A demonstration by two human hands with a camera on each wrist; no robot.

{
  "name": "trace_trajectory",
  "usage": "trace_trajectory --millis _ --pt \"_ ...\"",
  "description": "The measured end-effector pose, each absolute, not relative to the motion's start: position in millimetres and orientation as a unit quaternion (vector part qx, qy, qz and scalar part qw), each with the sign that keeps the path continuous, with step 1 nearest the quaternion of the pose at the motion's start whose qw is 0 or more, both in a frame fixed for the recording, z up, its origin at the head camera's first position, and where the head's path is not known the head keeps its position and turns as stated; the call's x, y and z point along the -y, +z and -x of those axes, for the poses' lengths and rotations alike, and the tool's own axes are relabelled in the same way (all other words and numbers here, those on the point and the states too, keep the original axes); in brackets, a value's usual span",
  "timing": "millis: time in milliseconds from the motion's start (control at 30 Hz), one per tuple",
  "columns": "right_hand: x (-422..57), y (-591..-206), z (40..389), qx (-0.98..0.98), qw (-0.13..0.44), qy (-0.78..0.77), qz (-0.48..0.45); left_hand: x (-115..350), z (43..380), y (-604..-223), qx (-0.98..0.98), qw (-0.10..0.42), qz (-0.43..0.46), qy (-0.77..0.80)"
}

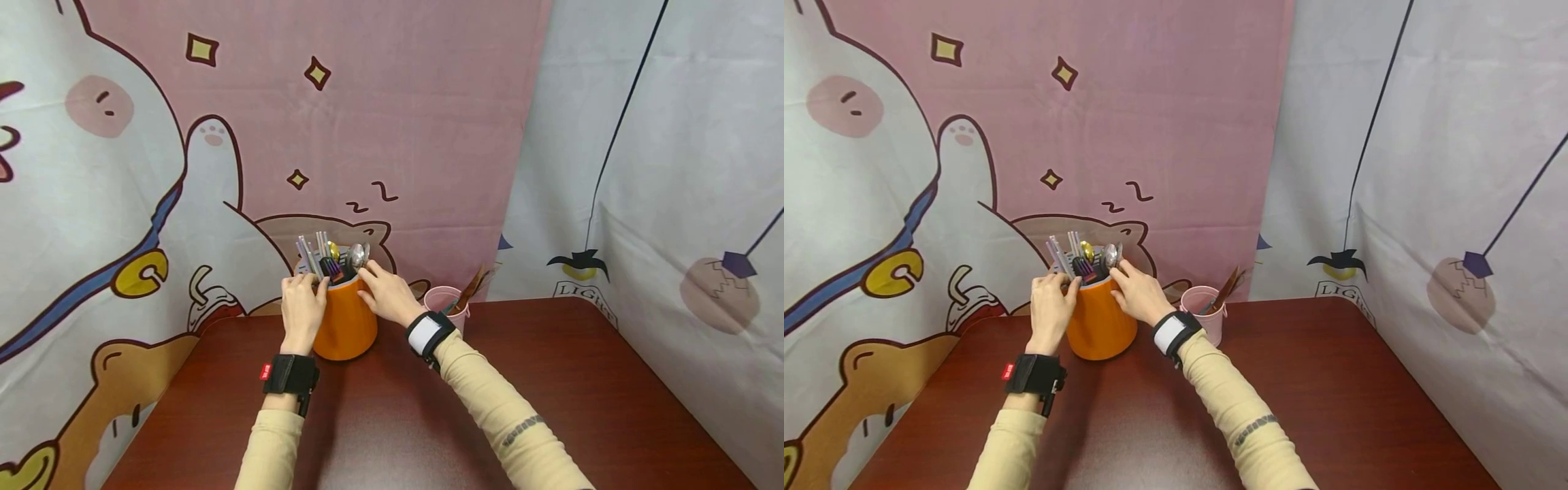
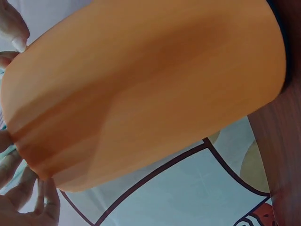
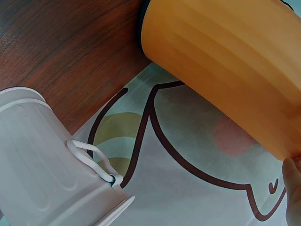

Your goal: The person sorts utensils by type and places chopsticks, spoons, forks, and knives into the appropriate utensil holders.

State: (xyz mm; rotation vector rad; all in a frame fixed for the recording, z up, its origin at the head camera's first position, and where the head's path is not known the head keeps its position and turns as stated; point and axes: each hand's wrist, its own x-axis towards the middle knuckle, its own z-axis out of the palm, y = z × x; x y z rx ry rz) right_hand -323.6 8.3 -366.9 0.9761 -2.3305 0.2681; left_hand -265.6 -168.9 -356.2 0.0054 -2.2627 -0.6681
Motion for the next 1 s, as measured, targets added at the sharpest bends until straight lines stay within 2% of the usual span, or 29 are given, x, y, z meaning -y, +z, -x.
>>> trace_trajectory --millis 267,400,533,633,733,900,1000 --pt "-8 -367 325 0.873 0.299 0.108 -0.37 165 260 -355 0.894 0.356 -0.014 -0.271" --pt "-9 -368 325 0.876 0.29 0.114 -0.368 162 256 -361 0.878 0.366 -0.021 -0.307" --pt "-11 -363 323 0.888 0.257 0.139 -0.356 158 249 -365 0.855 0.396 -0.01 -0.335" --pt "-16 -355 317 0.899 0.225 0.167 -0.337 154 239 -366 0.853 0.4 0.015 -0.335" --pt "-24 -346 304 0.907 0.203 0.187 -0.319 151 224 -364 0.871 0.372 0.043 -0.319" --pt "-44 -334 268 0.922 0.187 0.197 -0.277 141 200 -362 0.92 0.277 0.059 -0.272" --pt "-59 -338 243 0.937 0.192 0.18 -0.232 134 188 -363 0.934 0.24 0.062 -0.257"
